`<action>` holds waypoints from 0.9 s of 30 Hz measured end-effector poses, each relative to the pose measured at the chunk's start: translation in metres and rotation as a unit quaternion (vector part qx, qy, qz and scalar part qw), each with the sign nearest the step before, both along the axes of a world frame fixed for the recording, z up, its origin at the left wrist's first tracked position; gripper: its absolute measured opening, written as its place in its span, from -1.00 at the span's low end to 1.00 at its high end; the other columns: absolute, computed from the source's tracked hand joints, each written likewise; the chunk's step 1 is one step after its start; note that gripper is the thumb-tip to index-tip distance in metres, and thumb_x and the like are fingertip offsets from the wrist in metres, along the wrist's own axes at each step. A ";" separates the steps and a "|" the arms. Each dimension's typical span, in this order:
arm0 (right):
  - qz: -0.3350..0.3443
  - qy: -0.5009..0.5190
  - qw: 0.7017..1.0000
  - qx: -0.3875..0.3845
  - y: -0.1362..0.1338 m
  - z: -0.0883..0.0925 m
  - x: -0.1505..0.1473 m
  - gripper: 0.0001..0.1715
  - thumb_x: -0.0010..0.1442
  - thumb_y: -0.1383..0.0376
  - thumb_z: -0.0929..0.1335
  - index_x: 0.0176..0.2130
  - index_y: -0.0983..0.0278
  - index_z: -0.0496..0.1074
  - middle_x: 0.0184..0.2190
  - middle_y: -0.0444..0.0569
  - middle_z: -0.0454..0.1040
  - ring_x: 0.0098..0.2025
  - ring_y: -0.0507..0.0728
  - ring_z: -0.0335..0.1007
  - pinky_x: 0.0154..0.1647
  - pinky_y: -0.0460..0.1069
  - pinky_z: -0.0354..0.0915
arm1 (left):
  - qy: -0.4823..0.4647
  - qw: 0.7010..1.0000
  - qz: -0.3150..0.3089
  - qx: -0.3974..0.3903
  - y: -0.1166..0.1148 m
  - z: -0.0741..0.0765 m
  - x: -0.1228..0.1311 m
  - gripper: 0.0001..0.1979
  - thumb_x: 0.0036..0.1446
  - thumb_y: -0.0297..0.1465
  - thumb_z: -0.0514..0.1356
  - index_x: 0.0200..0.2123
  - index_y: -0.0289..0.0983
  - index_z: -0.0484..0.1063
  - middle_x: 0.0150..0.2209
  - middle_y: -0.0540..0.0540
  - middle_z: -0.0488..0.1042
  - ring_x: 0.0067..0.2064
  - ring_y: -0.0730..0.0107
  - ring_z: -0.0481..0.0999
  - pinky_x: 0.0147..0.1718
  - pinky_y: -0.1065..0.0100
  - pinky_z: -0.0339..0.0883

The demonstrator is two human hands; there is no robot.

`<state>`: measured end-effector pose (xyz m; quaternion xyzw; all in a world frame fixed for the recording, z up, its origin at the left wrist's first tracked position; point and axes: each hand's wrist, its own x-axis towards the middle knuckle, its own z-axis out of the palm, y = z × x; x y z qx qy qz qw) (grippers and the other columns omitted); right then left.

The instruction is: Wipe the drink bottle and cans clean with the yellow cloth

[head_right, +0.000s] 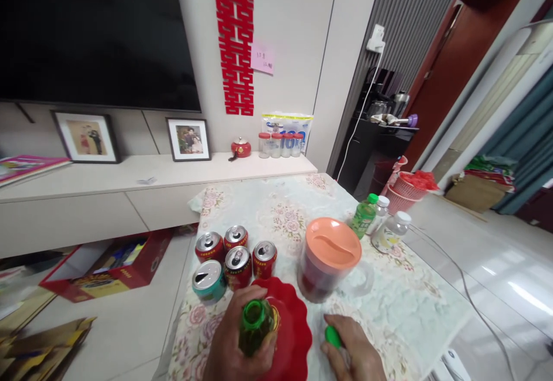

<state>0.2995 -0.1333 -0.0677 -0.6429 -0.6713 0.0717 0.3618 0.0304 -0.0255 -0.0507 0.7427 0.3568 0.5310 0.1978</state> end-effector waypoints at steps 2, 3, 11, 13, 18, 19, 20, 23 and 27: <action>-0.054 0.016 0.998 -0.011 -0.001 -0.027 0.007 -0.70 0.49 0.14 0.43 0.06 0.23 0.68 0.02 -0.04 0.62 -0.03 0.06 0.65 0.01 -0.20 0.55 | 0.018 1.000 -0.001 -0.004 0.000 0.008 -0.005 -0.44 0.17 -0.48 0.33 0.24 -0.14 0.38 0.06 -0.18 0.65 0.06 0.08 0.77 0.07 0.11 0.74; -0.084 0.023 0.996 -0.006 0.000 -0.036 0.008 -0.63 0.48 0.11 0.39 0.03 0.27 0.68 0.01 0.01 0.61 -0.03 0.10 0.64 0.01 -0.14 0.57 | 0.021 1.000 0.002 0.002 0.001 0.013 -0.006 -0.45 0.18 -0.47 0.33 0.23 -0.15 0.38 0.06 -0.18 0.65 0.07 0.07 0.76 0.09 0.10 0.73; -0.142 0.092 0.985 -0.027 0.017 -0.059 -0.009 -0.44 0.36 -0.08 0.34 -0.01 0.21 0.73 -0.01 0.06 0.59 0.05 0.32 0.53 0.13 0.24 0.51 | 0.051 0.997 0.024 0.046 -0.001 0.043 -0.005 -0.60 0.21 -0.41 0.27 0.12 -0.14 0.44 -0.05 -0.12 0.66 -0.06 0.13 0.76 -0.07 0.16 0.77; -0.137 0.116 0.983 -0.038 0.016 -0.058 -0.011 -0.45 0.31 -0.10 0.36 -0.03 0.18 0.74 0.01 0.05 0.60 0.08 0.33 0.54 0.19 0.25 0.50 | 0.044 0.998 0.014 0.046 0.000 0.043 -0.006 -0.61 0.21 -0.41 0.27 0.11 -0.12 0.44 -0.06 -0.10 0.66 -0.07 0.15 0.76 -0.08 0.18 0.76; -0.183 0.215 0.958 -0.053 0.007 -0.045 0.011 -0.34 0.27 -0.29 0.47 -0.20 0.23 0.71 -0.13 0.04 0.62 -0.18 0.23 0.61 -0.16 0.02 0.57 | 0.053 0.998 -0.025 -0.018 0.002 0.025 -0.014 -0.46 0.12 -0.36 0.43 0.18 -0.13 0.47 0.05 -0.16 0.66 0.07 0.03 0.74 0.04 0.09 0.74; -0.212 0.238 0.947 -0.042 0.005 -0.041 0.018 -0.28 0.26 -0.33 0.48 -0.20 0.26 0.70 -0.15 0.06 0.62 -0.24 0.21 0.60 -0.23 -0.01 0.56 | 0.059 0.997 -0.028 -0.038 0.001 0.020 -0.015 -0.44 0.10 -0.37 0.44 0.18 -0.14 0.49 0.08 -0.18 0.65 0.10 -0.01 0.73 0.08 0.05 0.73; -0.243 0.261 0.934 -0.026 0.004 -0.037 0.025 -0.22 0.23 -0.37 0.50 -0.16 0.29 0.69 -0.13 0.07 0.63 -0.22 0.21 0.60 -0.24 -0.03 0.55 | 0.064 0.996 -0.027 -0.056 0.001 0.016 -0.015 -0.44 0.08 -0.39 0.45 0.18 -0.15 0.50 0.10 -0.20 0.64 0.13 -0.03 0.73 0.10 0.03 0.73; -0.290 0.330 0.898 0.022 0.006 -0.024 0.040 -0.03 0.16 -0.40 0.58 0.12 0.32 0.64 0.07 0.07 0.61 0.03 0.24 0.60 -0.08 -0.08 0.54 | 0.074 0.993 -0.007 -0.094 -0.002 0.009 -0.014 -0.43 0.06 -0.44 0.44 0.17 -0.17 0.54 0.12 -0.25 0.59 0.16 -0.09 0.71 0.12 -0.03 0.73; -0.224 0.424 0.876 0.060 0.024 -0.008 0.044 -0.02 0.12 -0.33 0.66 0.19 0.29 0.61 0.21 0.05 0.55 0.23 0.22 0.51 0.17 -0.10 0.45 | 0.069 0.993 0.001 -0.098 -0.004 0.005 -0.014 -0.37 0.05 -0.44 0.44 0.23 -0.18 0.53 0.14 -0.27 0.59 0.18 -0.13 0.70 0.15 -0.10 0.72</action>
